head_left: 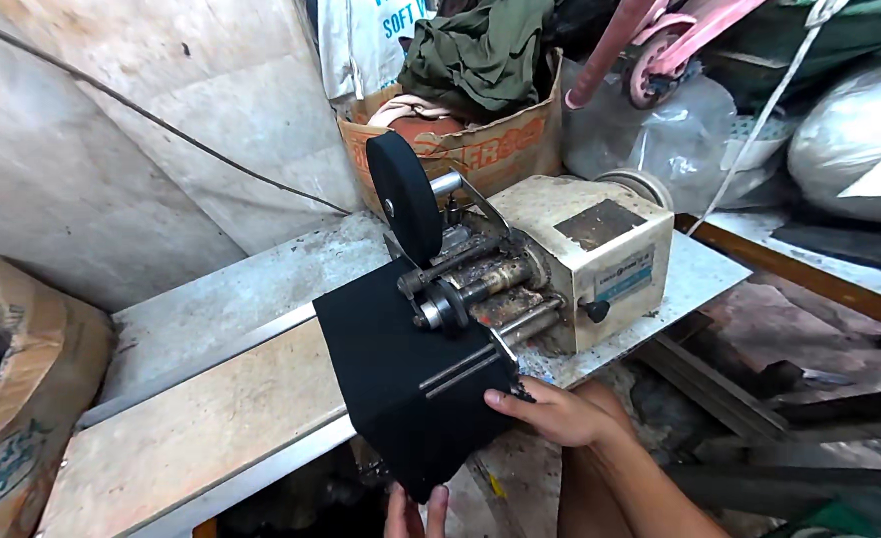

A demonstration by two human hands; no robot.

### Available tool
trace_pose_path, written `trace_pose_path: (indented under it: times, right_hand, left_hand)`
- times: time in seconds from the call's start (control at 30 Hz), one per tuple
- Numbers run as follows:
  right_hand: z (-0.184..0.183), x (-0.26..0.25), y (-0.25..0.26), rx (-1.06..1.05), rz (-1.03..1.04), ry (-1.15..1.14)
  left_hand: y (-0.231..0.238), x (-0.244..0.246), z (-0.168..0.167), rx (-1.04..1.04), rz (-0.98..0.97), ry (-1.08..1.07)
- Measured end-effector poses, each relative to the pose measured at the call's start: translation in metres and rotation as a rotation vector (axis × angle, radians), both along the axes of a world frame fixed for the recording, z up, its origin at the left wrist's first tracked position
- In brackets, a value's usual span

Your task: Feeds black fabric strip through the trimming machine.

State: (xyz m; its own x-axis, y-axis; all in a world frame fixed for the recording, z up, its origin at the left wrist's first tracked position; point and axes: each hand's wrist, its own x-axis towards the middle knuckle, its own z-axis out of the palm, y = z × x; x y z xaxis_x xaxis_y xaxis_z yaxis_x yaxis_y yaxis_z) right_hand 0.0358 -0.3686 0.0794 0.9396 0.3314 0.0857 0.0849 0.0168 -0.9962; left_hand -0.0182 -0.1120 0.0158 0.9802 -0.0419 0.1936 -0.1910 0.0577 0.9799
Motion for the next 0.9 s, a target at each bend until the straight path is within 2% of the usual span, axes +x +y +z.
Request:
trace_pose_path:
  times: [0.37, 0.9]
  right_hand:
    - [0.0018, -0.0010, 0.0000, -0.009, -0.009, 0.010]
    - [-0.0009, -0.0009, 0.0043, 0.003, -0.039, -0.012]
  left_hand:
    - [-0.0004, -0.0027, -0.0021, 0.002, -0.047, 0.007]
    - [0.0022, 0.0011, -0.0047, 0.035, 0.054, -0.005]
